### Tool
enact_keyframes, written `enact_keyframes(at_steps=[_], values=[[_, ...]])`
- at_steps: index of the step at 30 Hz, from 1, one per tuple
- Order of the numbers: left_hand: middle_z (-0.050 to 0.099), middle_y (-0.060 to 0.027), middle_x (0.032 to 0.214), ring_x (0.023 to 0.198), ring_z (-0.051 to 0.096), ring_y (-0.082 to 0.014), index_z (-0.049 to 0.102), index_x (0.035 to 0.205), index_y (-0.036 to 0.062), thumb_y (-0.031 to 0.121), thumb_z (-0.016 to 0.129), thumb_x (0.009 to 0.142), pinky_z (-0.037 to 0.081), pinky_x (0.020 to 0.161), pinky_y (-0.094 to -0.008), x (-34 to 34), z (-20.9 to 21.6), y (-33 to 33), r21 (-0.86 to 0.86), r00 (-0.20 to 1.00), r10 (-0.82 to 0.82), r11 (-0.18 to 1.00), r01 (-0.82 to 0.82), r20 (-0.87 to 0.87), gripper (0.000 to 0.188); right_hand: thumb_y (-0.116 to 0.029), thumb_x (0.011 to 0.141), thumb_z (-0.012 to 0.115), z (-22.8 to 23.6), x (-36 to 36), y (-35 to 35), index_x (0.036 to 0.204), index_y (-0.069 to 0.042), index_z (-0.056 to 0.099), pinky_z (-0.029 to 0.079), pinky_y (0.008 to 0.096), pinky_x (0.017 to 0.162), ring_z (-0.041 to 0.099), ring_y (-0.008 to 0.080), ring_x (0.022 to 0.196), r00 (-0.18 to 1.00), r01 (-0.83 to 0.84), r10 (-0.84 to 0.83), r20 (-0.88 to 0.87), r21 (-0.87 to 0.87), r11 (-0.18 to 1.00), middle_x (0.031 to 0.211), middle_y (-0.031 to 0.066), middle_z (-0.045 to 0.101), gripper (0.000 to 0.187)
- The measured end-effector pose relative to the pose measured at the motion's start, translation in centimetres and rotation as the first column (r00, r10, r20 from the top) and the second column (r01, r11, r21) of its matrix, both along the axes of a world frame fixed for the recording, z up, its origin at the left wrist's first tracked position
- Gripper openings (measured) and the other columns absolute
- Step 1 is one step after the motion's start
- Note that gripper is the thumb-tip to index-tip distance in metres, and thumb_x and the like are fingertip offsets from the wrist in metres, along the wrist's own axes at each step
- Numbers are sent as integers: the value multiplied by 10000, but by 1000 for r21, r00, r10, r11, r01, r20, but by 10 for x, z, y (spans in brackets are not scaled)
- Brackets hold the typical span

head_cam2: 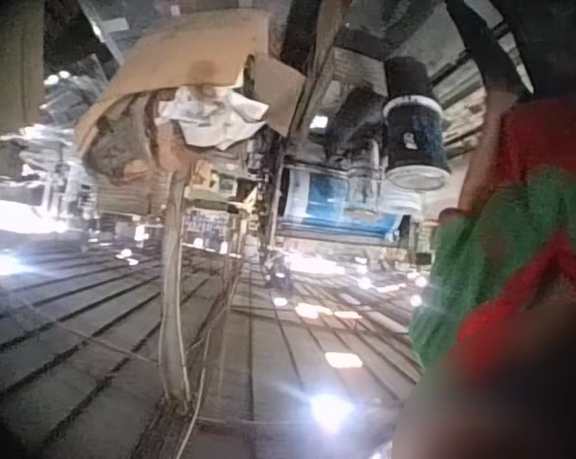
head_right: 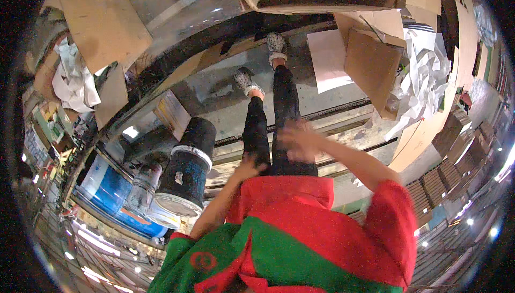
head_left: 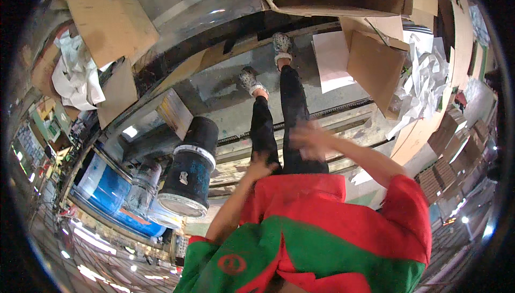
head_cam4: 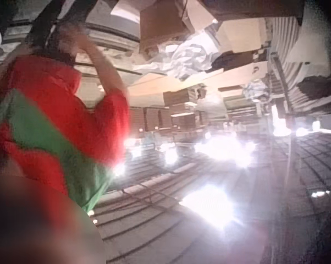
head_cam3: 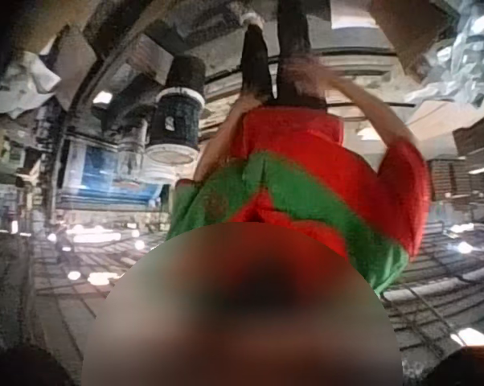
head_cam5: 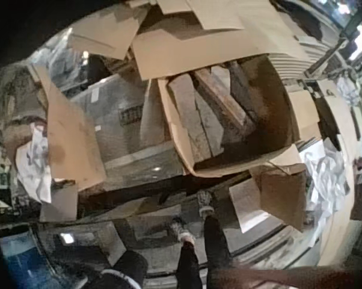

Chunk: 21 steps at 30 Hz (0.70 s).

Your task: The person searches through cardboard and debris, retrieves a small white ceramic cup, then walks to a bucket and scrubs the cup by hand. The person rinses the cup and inspects it before placing it on a stack of buckets.

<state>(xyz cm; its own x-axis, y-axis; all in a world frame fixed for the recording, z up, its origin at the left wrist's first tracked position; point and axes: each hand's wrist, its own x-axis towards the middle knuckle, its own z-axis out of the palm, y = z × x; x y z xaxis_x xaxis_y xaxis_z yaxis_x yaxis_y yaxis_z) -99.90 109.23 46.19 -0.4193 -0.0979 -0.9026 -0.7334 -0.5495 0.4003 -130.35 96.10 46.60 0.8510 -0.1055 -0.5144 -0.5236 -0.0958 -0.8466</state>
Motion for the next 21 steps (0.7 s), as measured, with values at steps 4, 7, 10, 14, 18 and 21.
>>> enact_keyframes(at_steps=[4, 7, 10, 14, 18, 21], values=[[573, -128, 1314, 1214, 524, -330, 562, 1308, 130, 390, 476, 962, 354, 1032, -519, -14, 49, 19, -343, 948, -283, 913, 220, -147, 442, -634, 872, 498, 8, 48, -30, 1429, -203, 442, 127, 626, 1136, 235, 447, 1409, 881, 258, -272, -387, -88, 962, 1504, 187, 350, 707], [510, -125, 1395, 1282, 466, -353, 583, 1302, 133, 481, 453, 954, 264, 1126, -496, 56, 49, 16, -438, 999, -31, 899, 18, -23, 509, -635, 879, 479, 107, 27, 7, 1388, -173, 496, 173, 632, 1116, 267, 442, 1398, 996, 89, -84, -29, 255, 963, 1501, 155, 372, 687], [550, -217, 1328, 1025, 652, -377, 691, 1134, 99, 429, 584, 845, 398, 1044, -519, 125, 11, -3, 274, 581, -761, 647, 712, 287, 451, -573, 882, 498, 88, 3, 2, 1359, -168, 511, 199, 596, 1119, 296, 408, 1398, 949, 130, -176, 262, 181, 975, 1456, 154, 433, 626], [602, -210, 1263, 1203, 548, -373, 513, 1349, 38, 512, 540, 903, 427, 1013, -411, 116, -4, -38, 63, 941, -60, 997, 41, 333, 651, -636, 883, 480, -61, -36, -96, 1397, -88, 468, 182, 595, 1124, 359, 391, 1368, 516, 121, -286, -807, -262, 957, 1484, 153, 409, 751], [620, -203, 1237, 1174, 582, -328, 540, 1289, -14, 470, 561, 917, 444, 972, -379, 58, -10, -154, -307, 804, 578, 798, -519, 143, 611, -654, 883, 513, -83, -81, -187, 1473, -17, 292, 488, 501, 908, 592, 389, 1112, -116, 993, -883, -456, -78, -91, 1400, 206, 466, 896], [617, -215, 1233, 1162, 593, -313, 534, 1288, -30, 472, 603, 898, 450, 962, -362, -6, -10, -270, -405, 761, 646, 681, -610, -60, 640, -706, 878, 479, -42, -114, -243, 1442, -4, 324, 508, 460, 850, 633, 331, 1021, -434, 810, -836, -337, 261, -526, 1234, 184, 562, 914]])
